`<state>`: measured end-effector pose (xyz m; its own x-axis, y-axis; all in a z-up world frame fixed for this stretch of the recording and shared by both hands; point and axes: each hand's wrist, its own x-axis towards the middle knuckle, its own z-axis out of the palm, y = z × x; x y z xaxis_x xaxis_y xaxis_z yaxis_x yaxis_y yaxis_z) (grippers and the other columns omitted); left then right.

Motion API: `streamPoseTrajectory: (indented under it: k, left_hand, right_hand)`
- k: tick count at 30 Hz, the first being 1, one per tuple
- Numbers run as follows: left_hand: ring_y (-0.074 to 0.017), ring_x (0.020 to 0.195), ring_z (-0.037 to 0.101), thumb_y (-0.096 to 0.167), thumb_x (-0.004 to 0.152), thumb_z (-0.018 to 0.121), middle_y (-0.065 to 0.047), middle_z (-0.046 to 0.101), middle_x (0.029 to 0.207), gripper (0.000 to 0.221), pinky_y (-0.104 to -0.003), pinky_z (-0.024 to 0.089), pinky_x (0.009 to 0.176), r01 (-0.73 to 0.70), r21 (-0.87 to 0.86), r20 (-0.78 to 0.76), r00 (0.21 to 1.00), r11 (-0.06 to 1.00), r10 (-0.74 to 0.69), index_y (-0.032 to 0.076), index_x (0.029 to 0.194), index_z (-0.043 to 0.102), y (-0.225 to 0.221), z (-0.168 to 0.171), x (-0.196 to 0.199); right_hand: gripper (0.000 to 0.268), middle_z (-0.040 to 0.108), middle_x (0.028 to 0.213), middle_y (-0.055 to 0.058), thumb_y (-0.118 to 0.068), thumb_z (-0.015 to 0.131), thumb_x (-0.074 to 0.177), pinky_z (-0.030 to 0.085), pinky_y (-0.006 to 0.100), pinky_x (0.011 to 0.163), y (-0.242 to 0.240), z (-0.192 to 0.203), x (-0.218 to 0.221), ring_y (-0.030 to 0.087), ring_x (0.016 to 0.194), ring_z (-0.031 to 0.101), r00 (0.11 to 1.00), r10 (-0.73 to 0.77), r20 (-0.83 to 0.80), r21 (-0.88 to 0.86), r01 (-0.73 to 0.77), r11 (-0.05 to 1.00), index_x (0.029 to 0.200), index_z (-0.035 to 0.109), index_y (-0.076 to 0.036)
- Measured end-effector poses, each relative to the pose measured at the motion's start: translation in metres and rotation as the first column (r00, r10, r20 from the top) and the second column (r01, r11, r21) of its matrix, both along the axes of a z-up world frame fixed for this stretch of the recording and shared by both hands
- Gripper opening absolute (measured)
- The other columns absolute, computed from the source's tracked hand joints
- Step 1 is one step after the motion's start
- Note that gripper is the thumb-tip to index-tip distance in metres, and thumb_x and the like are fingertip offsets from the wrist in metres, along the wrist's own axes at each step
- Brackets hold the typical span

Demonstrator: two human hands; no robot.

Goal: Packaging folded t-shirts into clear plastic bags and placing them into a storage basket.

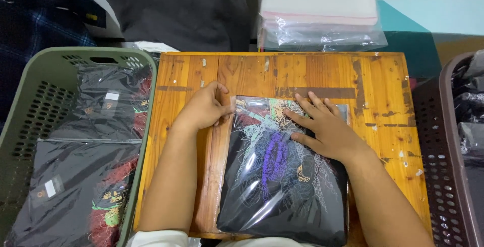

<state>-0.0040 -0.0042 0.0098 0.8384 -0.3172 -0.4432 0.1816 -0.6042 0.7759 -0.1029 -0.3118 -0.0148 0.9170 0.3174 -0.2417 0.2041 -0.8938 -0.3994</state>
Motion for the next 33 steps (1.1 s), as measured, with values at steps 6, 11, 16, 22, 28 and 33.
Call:
streamPoseTrajectory:
  k: [6,11,16,22,28,33]
  left_hand:
    - [-0.0175,0.042,0.062,-0.004,0.081,0.07,-0.018,0.074,0.076,0.052,-0.025,0.047,0.046,-0.02,-0.072,-0.011,1.0,0.997,0.019,0.007,0.129,0.052,0.007,-0.018,0.005]
    - [-0.0186,0.05,0.059,-0.006,0.077,0.067,-0.016,0.071,0.077,0.053,-0.027,0.046,0.051,0.011,-0.105,0.022,1.0,0.994,-0.009,0.008,0.126,0.053,0.012,-0.026,0.01]
    - [-0.0178,0.054,0.06,-0.005,0.078,0.064,-0.013,0.069,0.073,0.039,-0.028,0.047,0.053,0.058,-0.125,0.085,0.995,0.991,-0.048,0.01,0.113,0.059,0.009,-0.013,0.0]
    - [-0.0097,0.057,0.052,-0.006,0.08,0.068,-0.007,0.07,0.074,0.023,-0.022,0.043,0.053,0.1,-0.208,0.15,0.986,0.973,-0.069,0.011,0.093,0.074,0.016,-0.033,0.008]
    - [-0.0153,0.06,0.054,0.0,0.082,0.067,-0.009,0.07,0.075,0.021,-0.028,0.045,0.053,0.14,-0.107,0.216,0.97,0.984,-0.115,0.01,0.092,0.082,0.011,-0.022,0.003]
    - [-0.0209,0.066,0.064,0.007,0.077,0.068,-0.011,0.076,0.079,0.023,-0.033,0.052,0.059,0.159,0.073,0.231,0.958,0.985,-0.172,0.014,0.091,0.085,0.007,-0.012,0.004]
  right_hand:
    - [0.057,0.027,0.169,-0.002,-0.064,0.053,0.095,0.007,0.057,0.123,0.002,0.003,-0.002,0.032,0.157,0.014,1.0,-0.01,0.018,0.018,0.01,1.0,0.148,0.054,-0.041]
    - [0.058,0.025,0.17,-0.003,-0.063,0.053,0.095,0.008,0.058,0.123,-0.001,0.0,-0.001,0.032,0.157,0.013,1.0,-0.005,0.01,0.025,0.005,1.0,0.15,0.051,-0.042]
    - [0.058,0.023,0.171,-0.003,-0.061,0.054,0.095,0.008,0.058,0.123,-0.002,-0.001,-0.001,0.033,0.157,0.011,1.0,0.003,0.004,0.002,-0.003,1.0,0.15,0.05,-0.043]
    - [0.056,0.025,0.17,-0.003,-0.057,0.057,0.095,0.009,0.058,0.123,-0.002,-0.001,-0.001,0.033,0.157,0.012,1.0,-0.005,0.012,0.028,0.005,1.0,0.149,0.053,-0.042]
    - [0.053,0.028,0.169,-0.003,-0.056,0.058,0.095,0.01,0.058,0.124,-0.002,0.001,-0.002,0.033,0.156,0.015,1.0,-0.023,0.021,0.083,0.021,0.996,0.146,0.055,-0.043]
    - [0.051,0.028,0.169,-0.002,-0.051,0.059,0.096,0.009,0.057,0.124,-0.001,0.003,-0.003,0.033,0.156,0.015,0.999,-0.023,0.023,0.087,0.021,0.996,0.147,0.055,-0.042]
